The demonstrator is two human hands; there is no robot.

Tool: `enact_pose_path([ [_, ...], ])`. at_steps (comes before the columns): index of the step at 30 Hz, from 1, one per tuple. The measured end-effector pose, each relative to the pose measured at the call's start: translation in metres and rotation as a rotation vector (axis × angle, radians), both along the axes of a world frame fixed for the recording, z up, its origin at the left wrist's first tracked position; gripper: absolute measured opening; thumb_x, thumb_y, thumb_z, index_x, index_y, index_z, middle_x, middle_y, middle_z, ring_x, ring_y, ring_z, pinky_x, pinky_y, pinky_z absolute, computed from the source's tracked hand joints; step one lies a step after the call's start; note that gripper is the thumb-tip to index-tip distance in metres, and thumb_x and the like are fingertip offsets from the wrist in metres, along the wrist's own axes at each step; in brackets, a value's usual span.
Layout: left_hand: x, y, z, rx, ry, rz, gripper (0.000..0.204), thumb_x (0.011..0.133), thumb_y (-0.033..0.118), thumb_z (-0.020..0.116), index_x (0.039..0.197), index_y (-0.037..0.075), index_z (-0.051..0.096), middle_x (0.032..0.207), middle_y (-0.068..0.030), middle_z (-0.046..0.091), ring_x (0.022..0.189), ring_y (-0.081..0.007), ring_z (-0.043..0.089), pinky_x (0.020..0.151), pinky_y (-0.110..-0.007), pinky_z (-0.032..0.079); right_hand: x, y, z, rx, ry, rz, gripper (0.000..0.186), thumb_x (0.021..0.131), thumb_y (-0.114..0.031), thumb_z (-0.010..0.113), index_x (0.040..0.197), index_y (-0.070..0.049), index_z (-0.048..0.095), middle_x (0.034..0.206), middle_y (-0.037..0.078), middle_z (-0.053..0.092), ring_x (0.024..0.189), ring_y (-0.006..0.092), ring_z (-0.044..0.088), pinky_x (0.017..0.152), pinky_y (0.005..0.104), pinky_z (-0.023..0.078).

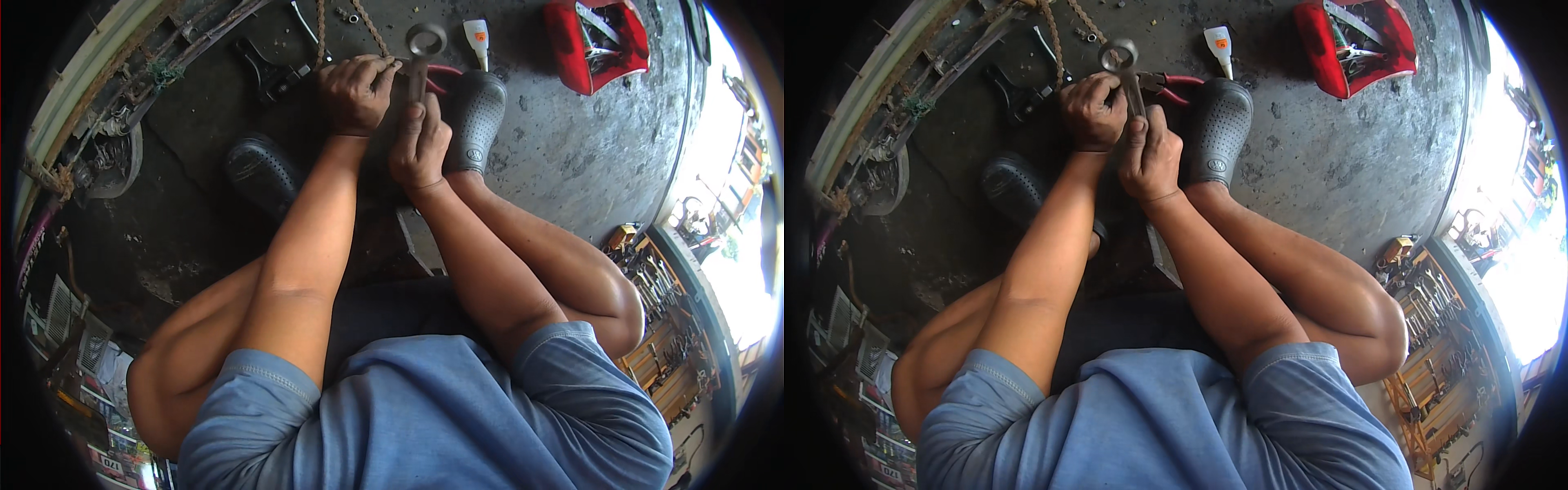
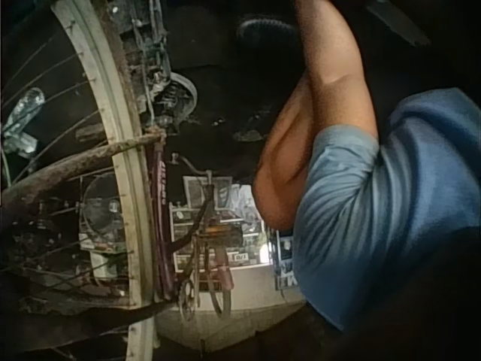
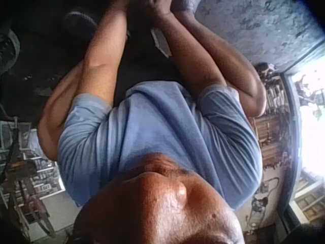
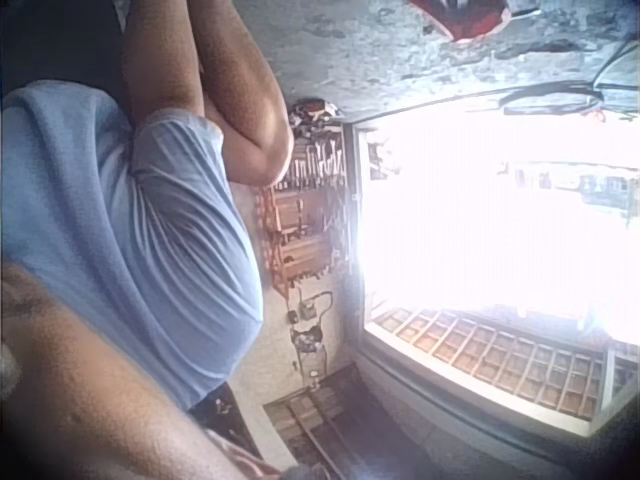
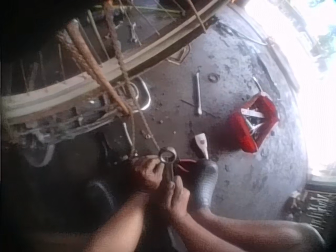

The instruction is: Repairing or shortening a rusty bicycle chain using tools in a workshop.

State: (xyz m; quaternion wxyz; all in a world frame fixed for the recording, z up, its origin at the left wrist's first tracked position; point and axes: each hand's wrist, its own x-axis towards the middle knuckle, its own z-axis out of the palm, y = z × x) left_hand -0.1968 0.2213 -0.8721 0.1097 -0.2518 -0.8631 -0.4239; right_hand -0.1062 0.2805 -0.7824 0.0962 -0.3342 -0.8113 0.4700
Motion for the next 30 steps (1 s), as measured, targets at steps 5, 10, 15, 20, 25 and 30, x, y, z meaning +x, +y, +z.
enact_pose_path([
  [5,0.001,-0.003,-0.004,-0.053,-0.006,-0.031,0.008,0.080,0.021,0.079,0.084,0.018,0.072,0.089,0.0054,0.075,0.078,-0.0173,0.069,0.074,-0.035,0.045,0.004,0.001,-0.016,0.013,-0.269,0.037,0.026,0.106,-0.022,0.048,0.089,-0.002,0.049,0.066,0.027,0.058,0.065,0.0501,0.061,0.054,0.0541,0.044],
  [10,-0.001,-0.006,-0.010,-0.057,-0.010,-0.035,0.007,0.081,0.022,0.079,0.083,0.019,0.072,0.087,0.0049,0.074,0.078,-0.0173,0.069,0.077,-0.035,0.045,-0.006,0.002,-0.013,-0.061,-0.305,0.035,0.025,0.106,-0.025,0.046,0.096,-0.003,0.053,0.073,0.030,0.061,0.072,0.0537,0.060,0.060,0.0584,0.044],
  [15,0.000,-0.001,-0.008,0.001,0.026,0.005,0.008,0.080,0.021,0.079,0.083,0.018,0.072,0.086,0.0041,0.074,0.077,-0.0179,0.070,0.074,-0.036,0.046,0.006,0.001,-0.015,-0.052,-0.120,0.010,0.030,0.106,-0.028,0.045,0.095,-0.002,0.054,0.077,0.032,0.062,0.078,0.0551,0.060,0.067,0.0593,0.045],
  [20,-0.001,-0.004,-0.003,-0.025,0.009,-0.038,0.008,0.080,0.017,0.078,0.084,0.016,0.072,0.088,0.0016,0.075,0.079,-0.0205,0.071,0.074,-0.036,0.047,-0.004,-0.001,-0.014,-0.088,-0.260,-0.007,0.030,0.106,-0.025,0.046,0.091,0.000,0.052,0.070,0.028,0.060,0.069,0.0517,0.061,0.056,0.0533,0.045],
  [25,-0.001,-0.002,-0.006,-0.021,0.006,-0.018,0.010,0.080,0.021,0.079,0.078,0.018,0.069,0.085,0.0038,0.074,0.076,-0.0191,0.069,0.074,-0.036,0.046,-0.005,0.006,-0.016,-0.020,-0.270,0.041,0.028,0.106,-0.023,0.046,0.091,-0.001,0.053,0.069,0.027,0.059,0.067,0.0510,0.060,0.056,0.0525,0.045],
  [30,-0.002,-0.001,-0.005,0.008,0.036,-0.005,0.009,0.082,0.024,0.079,0.081,0.020,0.072,0.085,0.0056,0.074,0.076,-0.0170,0.069,0.075,-0.035,0.046,-0.007,0.004,-0.001,-0.125,-0.003,-0.027,0.032,0.107,-0.026,0.045,0.093,0.000,0.055,0.076,0.029,0.062,0.073,0.0533,0.061,0.061,0.0558,0.046],
])
